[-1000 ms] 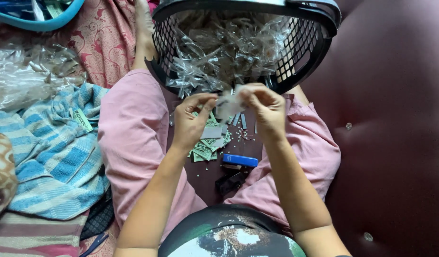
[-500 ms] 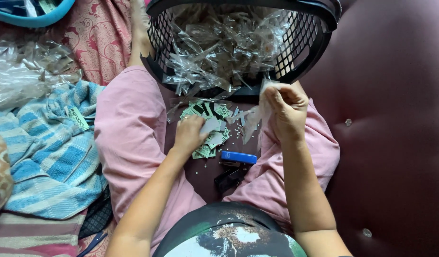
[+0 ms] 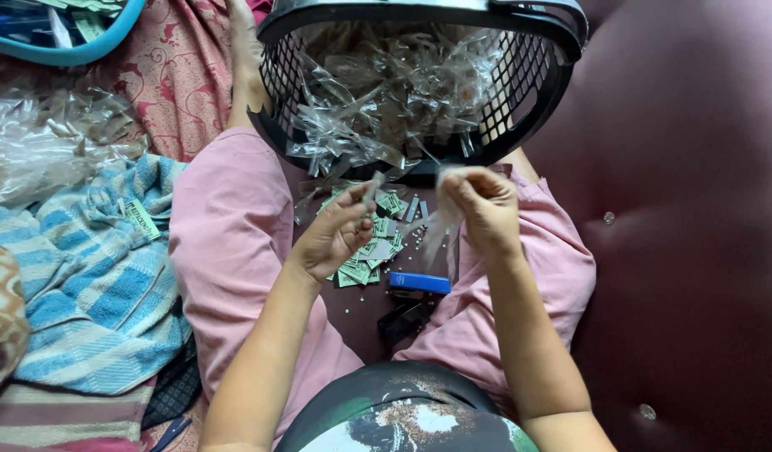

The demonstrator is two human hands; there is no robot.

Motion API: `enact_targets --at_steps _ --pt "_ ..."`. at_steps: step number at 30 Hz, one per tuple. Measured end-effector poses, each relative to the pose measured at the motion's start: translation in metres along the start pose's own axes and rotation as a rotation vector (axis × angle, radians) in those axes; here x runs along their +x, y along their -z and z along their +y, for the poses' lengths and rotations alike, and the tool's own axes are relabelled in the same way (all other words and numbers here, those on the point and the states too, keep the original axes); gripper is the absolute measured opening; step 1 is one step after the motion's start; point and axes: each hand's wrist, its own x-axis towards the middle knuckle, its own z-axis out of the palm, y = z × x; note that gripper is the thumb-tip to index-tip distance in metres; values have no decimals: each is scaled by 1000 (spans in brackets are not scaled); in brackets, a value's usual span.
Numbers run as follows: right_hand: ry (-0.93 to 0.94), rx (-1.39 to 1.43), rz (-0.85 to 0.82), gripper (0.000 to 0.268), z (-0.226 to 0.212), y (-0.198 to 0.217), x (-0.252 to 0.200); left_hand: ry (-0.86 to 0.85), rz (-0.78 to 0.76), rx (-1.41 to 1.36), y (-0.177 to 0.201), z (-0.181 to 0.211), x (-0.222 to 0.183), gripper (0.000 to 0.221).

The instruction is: Manually packaging small items by stapling them to cardboard labels.

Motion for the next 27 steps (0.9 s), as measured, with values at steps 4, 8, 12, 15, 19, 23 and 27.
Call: enact_targets --at_steps 4,8,12,15,19,23,27 --pt "-126 -40 -53 8 9 -5 -11 -234 143 463 -10 -11 6 19" --pt "-199 -46 -68 6 21 -5 -21 -563 284 926 6 -19 22 28" --pt "-223 -54 -73 6 24 -7 -25 -606 313 843 -21 -19 12 24" --pt "-250 -74 -61 6 24 -9 -26 -574 280 579 -40 -18 5 17" --pt "-197 -73 -40 7 24 -19 -27 -514 319 304 -42 -24 12 18" --pt "-131 -102 -32 11 8 -47 -29 -534 288 308 -46 -31 12 7" --pt "-126 -96 -112 72 26 -40 -29 -602 250 313 -66 -26 -1 9"
